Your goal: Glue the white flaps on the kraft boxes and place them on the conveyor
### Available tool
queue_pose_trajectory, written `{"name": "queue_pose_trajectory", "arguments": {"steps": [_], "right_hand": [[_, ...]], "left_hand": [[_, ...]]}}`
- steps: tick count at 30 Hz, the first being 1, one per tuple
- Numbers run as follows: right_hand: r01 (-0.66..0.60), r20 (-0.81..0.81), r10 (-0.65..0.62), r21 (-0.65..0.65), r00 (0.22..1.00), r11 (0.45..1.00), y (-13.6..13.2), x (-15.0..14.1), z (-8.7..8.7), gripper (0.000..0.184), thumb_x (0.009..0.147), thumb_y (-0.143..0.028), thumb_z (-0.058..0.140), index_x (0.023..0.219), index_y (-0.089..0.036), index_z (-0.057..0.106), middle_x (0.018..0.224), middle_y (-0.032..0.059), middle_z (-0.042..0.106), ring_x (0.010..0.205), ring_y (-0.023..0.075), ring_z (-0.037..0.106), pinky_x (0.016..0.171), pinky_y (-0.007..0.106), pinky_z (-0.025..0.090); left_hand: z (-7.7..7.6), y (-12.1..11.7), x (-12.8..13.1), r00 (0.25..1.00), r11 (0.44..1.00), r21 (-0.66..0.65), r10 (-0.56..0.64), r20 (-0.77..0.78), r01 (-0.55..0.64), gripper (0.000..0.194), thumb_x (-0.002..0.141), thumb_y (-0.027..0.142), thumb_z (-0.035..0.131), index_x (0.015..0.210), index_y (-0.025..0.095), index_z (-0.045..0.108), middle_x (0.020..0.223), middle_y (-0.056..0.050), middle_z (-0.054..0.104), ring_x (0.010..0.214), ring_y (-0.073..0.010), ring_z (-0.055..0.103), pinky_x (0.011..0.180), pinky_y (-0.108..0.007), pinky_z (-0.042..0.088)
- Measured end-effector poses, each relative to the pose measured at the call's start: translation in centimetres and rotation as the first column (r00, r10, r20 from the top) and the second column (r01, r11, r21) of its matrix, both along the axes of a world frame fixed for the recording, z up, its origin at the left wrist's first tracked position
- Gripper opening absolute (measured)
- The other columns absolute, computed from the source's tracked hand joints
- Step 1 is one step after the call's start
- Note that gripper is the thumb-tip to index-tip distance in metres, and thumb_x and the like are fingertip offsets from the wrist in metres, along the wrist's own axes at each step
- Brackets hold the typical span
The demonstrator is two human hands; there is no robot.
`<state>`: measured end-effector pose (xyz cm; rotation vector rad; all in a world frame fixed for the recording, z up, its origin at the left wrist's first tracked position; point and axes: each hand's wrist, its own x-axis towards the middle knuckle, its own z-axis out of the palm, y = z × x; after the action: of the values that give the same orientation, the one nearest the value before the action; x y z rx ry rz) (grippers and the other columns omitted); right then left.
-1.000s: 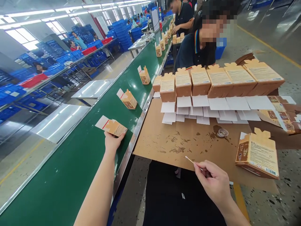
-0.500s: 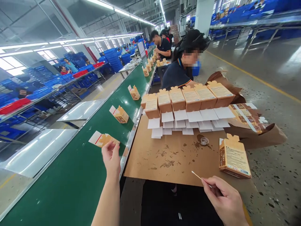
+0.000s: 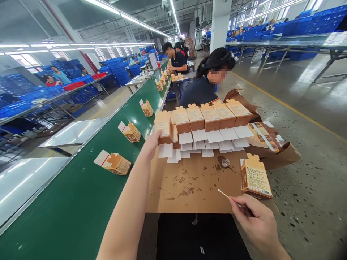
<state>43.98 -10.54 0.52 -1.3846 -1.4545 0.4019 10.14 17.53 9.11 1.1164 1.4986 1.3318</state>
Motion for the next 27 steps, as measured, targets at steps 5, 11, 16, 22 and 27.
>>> {"name": "queue_pose_trajectory", "arguments": {"steps": [5, 11, 16, 22, 27], "right_hand": [[0.060, 0.310, -0.070, 0.041, 0.948, 0.997, 3.9, 4.8, 2.9, 0.028, 0.110, -0.030, 0.070, 0.088, -0.025, 0.086, 0.066, -0.0010, 0.069, 0.057, 0.0158, 0.062, 0.061, 0.030, 0.054], [0.068, 0.682, 0.278, -0.433, 0.676, 0.899, 13.6, 6.6, 6.2, 0.032, 0.108, -0.017, 0.059, 0.080, -0.024, 0.073, 0.085, 0.0059, 0.079, 0.077, 0.0209, 0.070, 0.071, 0.032, 0.047], [0.064, 0.700, 0.369, -0.509, 0.611, 0.858, 16.3, 4.8, 5.0, 0.036, 0.103, -0.005, 0.066, 0.072, -0.023, 0.068, 0.085, 0.0081, 0.080, 0.077, 0.0219, 0.070, 0.074, 0.033, 0.043], [0.086, 0.710, 0.339, -0.489, 0.617, 0.868, 15.4, 6.3, 5.4, 0.040, 0.107, -0.006, 0.065, 0.072, -0.024, 0.066, 0.087, 0.0071, 0.080, 0.080, 0.0214, 0.069, 0.074, 0.032, 0.042], [-0.124, 0.485, 0.211, -0.205, 0.849, 0.971, 9.8, 3.1, 3.2, 0.028, 0.112, -0.017, 0.063, 0.090, -0.025, 0.078, 0.080, 0.0012, 0.074, 0.070, 0.0189, 0.066, 0.067, 0.031, 0.048]], "left_hand": [[-2.1, -10.6, -2.6, 0.928, 0.986, 0.161, -0.101, 0.360, 0.045, 0.073, 0.083, 0.061, 0.098, 0.145, 0.025, 0.084, 0.155, -0.013, 0.085, 0.158, -0.0439, 0.071, 0.130, -0.056, 0.062], [-11.2, -19.3, -0.5, 0.880, 0.989, -0.130, 0.001, 0.475, 0.069, 0.087, 0.063, 0.055, 0.116, 0.137, 0.021, 0.085, 0.144, -0.020, 0.088, 0.140, -0.0489, 0.082, 0.118, -0.061, 0.068], [-14.4, -20.3, 1.8, 0.900, 0.988, -0.145, 0.023, 0.435, 0.045, 0.086, 0.066, 0.053, 0.119, 0.137, 0.022, 0.082, 0.147, -0.018, 0.087, 0.144, -0.0436, 0.081, 0.126, -0.057, 0.063], [-12.9, -20.2, 2.2, 0.926, 0.988, -0.139, -0.015, 0.376, 0.073, 0.083, 0.071, 0.058, 0.117, 0.134, 0.022, 0.078, 0.144, -0.019, 0.088, 0.140, -0.0407, 0.083, 0.124, -0.055, 0.065], [-12.9, -19.8, 1.9, 0.933, 0.975, -0.197, -0.029, 0.358, 0.107, 0.085, 0.067, 0.055, 0.119, 0.132, 0.023, 0.074, 0.145, -0.018, 0.088, 0.141, -0.0416, 0.084, 0.126, -0.060, 0.064]]}}
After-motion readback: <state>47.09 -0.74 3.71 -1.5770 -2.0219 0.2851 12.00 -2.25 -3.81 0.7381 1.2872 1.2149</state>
